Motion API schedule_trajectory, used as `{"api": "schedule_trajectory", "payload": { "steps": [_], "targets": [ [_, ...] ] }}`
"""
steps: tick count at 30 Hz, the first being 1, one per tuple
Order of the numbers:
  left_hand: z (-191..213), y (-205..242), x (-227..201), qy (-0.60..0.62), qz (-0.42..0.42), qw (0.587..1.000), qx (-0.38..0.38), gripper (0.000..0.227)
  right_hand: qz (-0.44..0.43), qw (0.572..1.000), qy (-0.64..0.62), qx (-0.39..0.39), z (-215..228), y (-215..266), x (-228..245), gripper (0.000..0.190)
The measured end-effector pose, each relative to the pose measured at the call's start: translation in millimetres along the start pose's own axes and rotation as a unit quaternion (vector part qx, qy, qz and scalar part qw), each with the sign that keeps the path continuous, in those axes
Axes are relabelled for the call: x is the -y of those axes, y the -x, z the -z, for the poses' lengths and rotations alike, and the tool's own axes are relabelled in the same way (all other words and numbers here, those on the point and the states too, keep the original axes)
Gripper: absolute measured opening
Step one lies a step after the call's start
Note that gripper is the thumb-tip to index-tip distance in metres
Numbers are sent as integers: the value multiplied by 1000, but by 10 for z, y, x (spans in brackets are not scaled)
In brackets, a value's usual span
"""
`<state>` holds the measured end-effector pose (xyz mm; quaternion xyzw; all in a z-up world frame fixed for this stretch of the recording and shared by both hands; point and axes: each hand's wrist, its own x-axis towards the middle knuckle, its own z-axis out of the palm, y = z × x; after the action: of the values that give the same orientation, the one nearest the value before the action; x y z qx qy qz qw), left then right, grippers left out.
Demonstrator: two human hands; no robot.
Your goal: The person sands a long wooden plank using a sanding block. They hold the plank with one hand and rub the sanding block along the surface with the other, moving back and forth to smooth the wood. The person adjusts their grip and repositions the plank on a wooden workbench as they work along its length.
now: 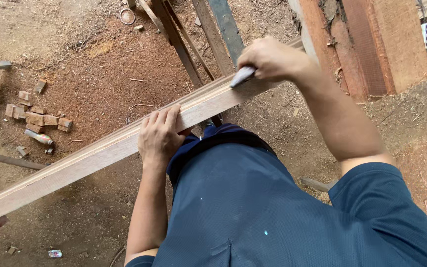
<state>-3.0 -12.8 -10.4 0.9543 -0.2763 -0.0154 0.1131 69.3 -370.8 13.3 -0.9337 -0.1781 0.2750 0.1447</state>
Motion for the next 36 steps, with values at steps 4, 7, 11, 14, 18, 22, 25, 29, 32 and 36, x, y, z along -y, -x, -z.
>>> {"api": "schedule_trajectory", "payload": {
  "steps": [4,7,11,14,18,22,25,29,32,36],
  "targets": [
    [15,-12,-24,24,10,1000,4,62,18,999,-18,-44,-29,127,-230,23],
    [11,-9,-18,5,11,1000,14,58,-81,991,-109,-17,43,343,-418,24],
    [32,12,4,0,0,1000,2,55,44,993,-85,-63,-133,100,-31,29],
    [40,-44,-65,30,-2,1000,-10,55,69,996,-25,-52,-255,-92,141,17],
    [47,-7,-31,12,3,1000,-9,51,9,992,-103,-67,-224,212,-334,37],
    [-30,13,-16,-14,7,999,-28,41,-23,985,-120,-118,-189,436,-343,23],
    [0,1,-2,-4,1,1000,-14,48,183,963,-37,-195,-291,51,164,23],
    [38,-6,-25,11,5,1000,-18,47,209,958,-1,-196,-380,-96,695,7],
    [-22,14,19,-20,-1,999,-30,41,151,960,20,-237,-155,118,178,18],
    [-52,52,31,-6,0,1000,-18,47,-52,988,-65,-132,78,473,-438,23]
  ]
}}
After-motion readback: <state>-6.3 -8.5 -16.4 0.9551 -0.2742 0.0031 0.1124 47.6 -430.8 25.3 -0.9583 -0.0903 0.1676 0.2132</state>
